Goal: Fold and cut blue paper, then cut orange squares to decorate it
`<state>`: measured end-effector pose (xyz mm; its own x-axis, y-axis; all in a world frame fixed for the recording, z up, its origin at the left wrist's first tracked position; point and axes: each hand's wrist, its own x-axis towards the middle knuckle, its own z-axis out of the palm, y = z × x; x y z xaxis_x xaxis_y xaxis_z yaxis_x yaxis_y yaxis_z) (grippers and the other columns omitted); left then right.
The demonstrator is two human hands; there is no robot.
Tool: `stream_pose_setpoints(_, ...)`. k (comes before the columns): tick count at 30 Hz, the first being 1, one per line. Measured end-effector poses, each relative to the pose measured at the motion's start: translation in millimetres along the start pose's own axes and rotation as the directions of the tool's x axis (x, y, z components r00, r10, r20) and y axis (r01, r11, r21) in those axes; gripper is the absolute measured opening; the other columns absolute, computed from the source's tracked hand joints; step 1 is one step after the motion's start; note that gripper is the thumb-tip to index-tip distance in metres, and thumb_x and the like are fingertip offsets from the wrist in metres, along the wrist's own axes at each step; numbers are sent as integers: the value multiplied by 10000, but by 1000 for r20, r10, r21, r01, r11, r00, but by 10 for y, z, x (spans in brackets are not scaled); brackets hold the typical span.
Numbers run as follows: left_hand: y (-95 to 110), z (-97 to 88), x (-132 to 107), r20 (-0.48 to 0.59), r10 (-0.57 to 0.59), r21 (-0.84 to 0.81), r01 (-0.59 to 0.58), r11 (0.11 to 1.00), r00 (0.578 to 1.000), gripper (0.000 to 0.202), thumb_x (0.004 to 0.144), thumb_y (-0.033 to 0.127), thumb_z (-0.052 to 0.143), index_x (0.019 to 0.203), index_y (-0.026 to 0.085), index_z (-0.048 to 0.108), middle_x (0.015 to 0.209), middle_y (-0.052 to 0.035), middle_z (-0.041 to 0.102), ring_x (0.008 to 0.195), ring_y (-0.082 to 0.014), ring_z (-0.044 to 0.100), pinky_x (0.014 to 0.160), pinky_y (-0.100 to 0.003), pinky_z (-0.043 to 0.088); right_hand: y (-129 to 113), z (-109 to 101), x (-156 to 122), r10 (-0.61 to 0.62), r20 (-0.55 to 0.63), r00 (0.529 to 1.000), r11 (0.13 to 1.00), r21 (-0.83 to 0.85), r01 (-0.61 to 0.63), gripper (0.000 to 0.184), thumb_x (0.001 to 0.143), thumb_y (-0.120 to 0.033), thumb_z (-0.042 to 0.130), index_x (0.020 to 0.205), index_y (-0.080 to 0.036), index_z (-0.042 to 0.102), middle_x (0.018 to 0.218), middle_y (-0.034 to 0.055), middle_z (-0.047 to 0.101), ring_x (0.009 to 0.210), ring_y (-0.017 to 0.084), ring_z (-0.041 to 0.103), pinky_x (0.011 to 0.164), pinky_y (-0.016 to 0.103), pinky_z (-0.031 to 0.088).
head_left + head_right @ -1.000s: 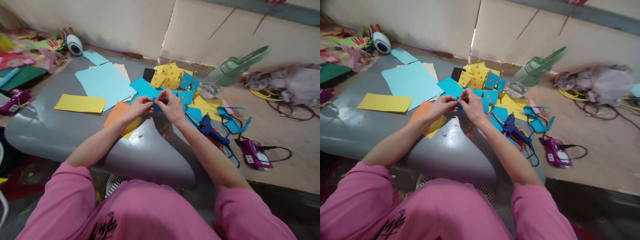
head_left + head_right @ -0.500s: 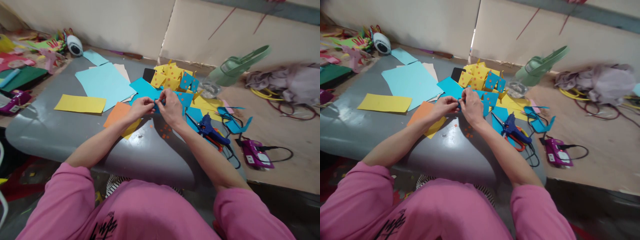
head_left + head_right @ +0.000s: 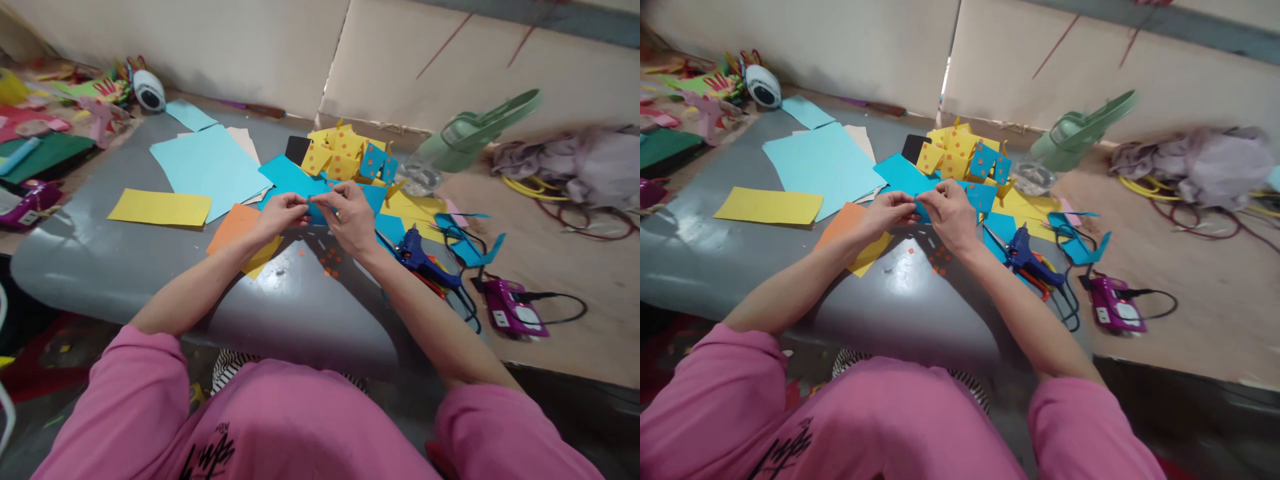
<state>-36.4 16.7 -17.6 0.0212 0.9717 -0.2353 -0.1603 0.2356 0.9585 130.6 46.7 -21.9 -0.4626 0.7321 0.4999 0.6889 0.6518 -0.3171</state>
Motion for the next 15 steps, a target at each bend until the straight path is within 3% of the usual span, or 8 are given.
stream_pose_setpoints(6, -15, -11, 13, 24, 13, -30, -12, 999, 1000, 116, 911, 58, 565, 860, 128, 643, 740, 8, 671, 639, -58, 637, 749, -222, 555, 48, -18, -49, -139, 97, 985, 969, -194, 156, 403, 1062, -285, 334, 1157, -274, 725, 998, 81, 646, 889, 212, 515, 799, 343, 418)
stream_pose_setpoints(15, -49, -16, 52, 17, 9, -89, -7, 996, 1000, 105, 917, 56, 578, 869, 136, 627, 708, 19, 660, 621, -65, 645, 729, -229, 553, -15, 55, -114, -52, 157, 986, 982, -174, 80, 442, 1054, -299, 312, 1299, -234, 673, 1100, 133, 672, 1031, 283, 586, 841, 406, 483)
